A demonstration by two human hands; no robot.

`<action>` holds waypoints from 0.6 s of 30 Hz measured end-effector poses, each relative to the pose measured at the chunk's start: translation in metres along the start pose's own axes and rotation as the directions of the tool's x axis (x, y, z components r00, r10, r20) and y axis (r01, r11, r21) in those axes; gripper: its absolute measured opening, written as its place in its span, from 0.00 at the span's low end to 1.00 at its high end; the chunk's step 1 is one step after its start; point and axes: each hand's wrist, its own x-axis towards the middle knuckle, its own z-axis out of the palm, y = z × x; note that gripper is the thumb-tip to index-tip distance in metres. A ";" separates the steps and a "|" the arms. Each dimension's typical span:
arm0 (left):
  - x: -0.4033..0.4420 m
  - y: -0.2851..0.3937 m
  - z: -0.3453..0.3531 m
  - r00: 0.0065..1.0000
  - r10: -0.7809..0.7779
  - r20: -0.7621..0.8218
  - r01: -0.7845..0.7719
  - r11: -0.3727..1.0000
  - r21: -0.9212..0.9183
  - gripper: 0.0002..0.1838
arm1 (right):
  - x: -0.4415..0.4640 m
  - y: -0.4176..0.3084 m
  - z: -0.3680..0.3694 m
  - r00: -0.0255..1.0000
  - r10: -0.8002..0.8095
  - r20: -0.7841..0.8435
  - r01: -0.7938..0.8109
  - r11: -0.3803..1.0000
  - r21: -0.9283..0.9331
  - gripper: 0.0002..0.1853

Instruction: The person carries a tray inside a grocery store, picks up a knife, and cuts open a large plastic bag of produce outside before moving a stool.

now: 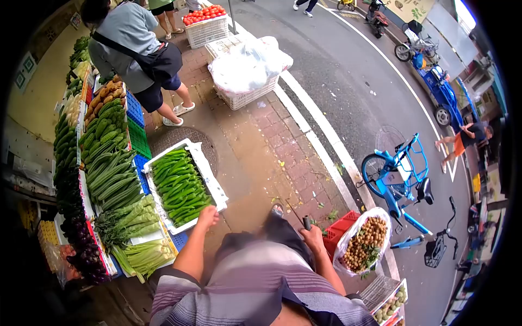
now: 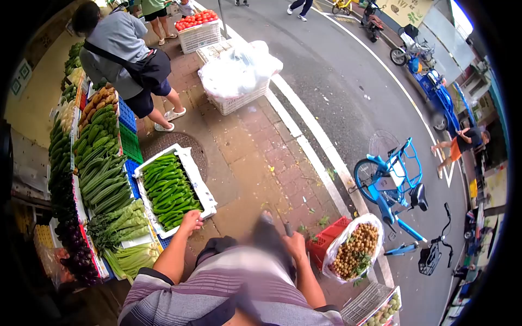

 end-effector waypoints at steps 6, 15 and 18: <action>-0.017 -0.058 0.002 0.857 -0.462 -0.229 0.397 0.874 -0.280 0.12 | 0.110 -0.106 -0.084 0.988 0.049 0.149 -0.057 0.997 0.048 0.18; 0.096 0.004 0.036 0.896 -0.430 -0.114 0.375 0.867 -0.327 0.20 | 0.289 -0.209 -0.110 0.987 -0.003 0.159 -0.004 0.999 0.048 0.17; 0.176 0.095 0.046 0.864 -0.437 -0.250 0.327 0.865 -0.380 0.09 | 0.350 -0.248 -0.114 0.981 0.047 0.187 -0.023 0.992 -0.127 0.17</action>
